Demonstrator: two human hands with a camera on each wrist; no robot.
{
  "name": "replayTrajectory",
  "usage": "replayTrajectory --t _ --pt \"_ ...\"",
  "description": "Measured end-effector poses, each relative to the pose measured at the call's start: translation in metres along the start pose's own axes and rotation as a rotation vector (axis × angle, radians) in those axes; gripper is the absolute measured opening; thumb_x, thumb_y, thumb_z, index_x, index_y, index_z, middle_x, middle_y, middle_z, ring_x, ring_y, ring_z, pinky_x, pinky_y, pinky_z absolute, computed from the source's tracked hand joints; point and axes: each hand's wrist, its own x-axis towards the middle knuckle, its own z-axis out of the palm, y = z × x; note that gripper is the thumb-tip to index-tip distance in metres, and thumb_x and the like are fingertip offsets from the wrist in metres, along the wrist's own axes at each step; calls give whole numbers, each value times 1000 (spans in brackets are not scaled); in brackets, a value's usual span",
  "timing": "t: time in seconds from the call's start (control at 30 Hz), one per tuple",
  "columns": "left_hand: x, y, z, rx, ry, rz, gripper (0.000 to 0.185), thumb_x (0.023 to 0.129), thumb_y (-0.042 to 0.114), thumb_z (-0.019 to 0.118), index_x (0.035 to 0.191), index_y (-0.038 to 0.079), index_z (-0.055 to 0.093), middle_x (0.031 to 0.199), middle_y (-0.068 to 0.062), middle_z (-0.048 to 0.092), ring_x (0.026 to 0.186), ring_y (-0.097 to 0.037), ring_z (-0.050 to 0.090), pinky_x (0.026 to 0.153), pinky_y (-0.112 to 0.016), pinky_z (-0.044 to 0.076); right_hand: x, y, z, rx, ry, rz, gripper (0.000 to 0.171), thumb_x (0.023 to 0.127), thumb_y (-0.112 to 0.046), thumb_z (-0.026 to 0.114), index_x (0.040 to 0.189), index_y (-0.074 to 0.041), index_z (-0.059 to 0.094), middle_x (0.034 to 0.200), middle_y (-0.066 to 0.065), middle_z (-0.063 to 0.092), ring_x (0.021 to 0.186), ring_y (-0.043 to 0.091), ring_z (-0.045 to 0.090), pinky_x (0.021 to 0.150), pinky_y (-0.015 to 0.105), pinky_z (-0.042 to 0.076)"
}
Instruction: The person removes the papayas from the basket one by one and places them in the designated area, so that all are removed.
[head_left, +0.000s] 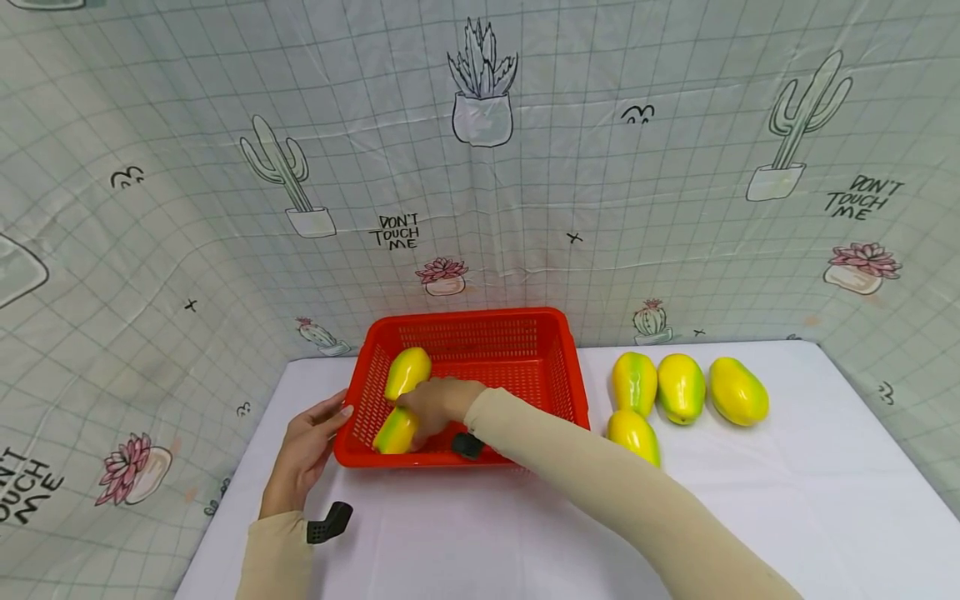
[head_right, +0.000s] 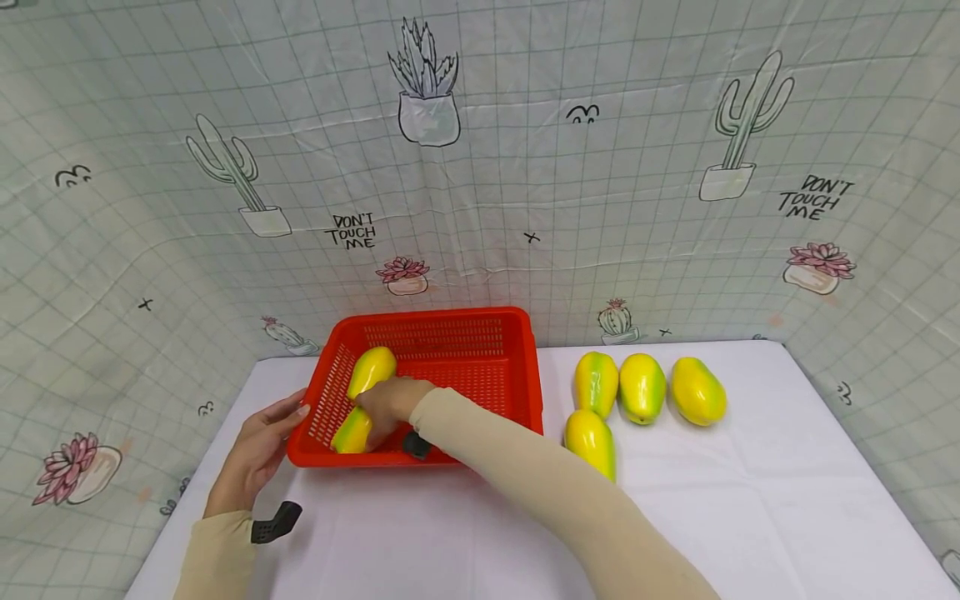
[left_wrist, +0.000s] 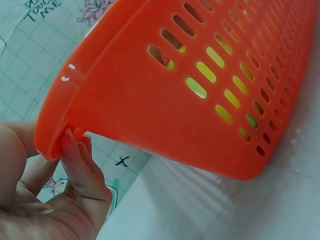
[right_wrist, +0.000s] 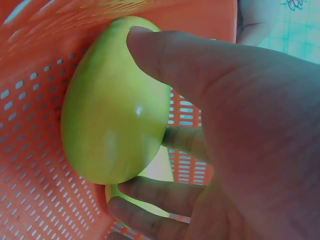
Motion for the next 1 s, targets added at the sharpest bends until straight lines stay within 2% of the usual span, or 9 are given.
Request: replayTrajectory --t 0.17,0.4,0.7,0.83,1.0 --pt "1 -2 -1 -5 4 -1 58 109 16 60 163 6 40 163 -19 39 121 -18 54 87 -15 57 3 -4 0 -19 -25 -1 76 94 -41 81 161 -27 48 132 5 65 108 19 56 103 31 49" --pt "2 -2 0 -11 4 -4 58 109 17 60 163 7 40 165 -20 39 126 -21 52 88 -15 57 5 -6 -2 -46 -48 -19 68 95 -35 81 157 -27 53 128 4 65 106 19 56 100 31 51" --pt "1 -1 0 -18 2 3 58 108 16 61 162 5 42 163 -20 40 114 -12 59 91 -19 58 8 5 -6 60 -85 -3 66 93 -20 84 152 -28 55 127 3 62 108 18 55 100 31 52" --pt "0 0 0 -14 -1 3 58 108 16 61 162 5 42 162 -20 41 110 -10 60 94 -21 58 8 14 -7 80 -98 -61 60 93 -11 83 146 -23 57 123 4 60 108 18 55 98 28 52" --pt "0 1 -1 -11 -7 6 58 109 16 61 162 5 41 163 -20 40 114 -12 58 91 -18 58 7 25 -9 94 -89 -129 53 94 -3 79 141 -19 58 119 3 59 107 17 54 95 26 51"
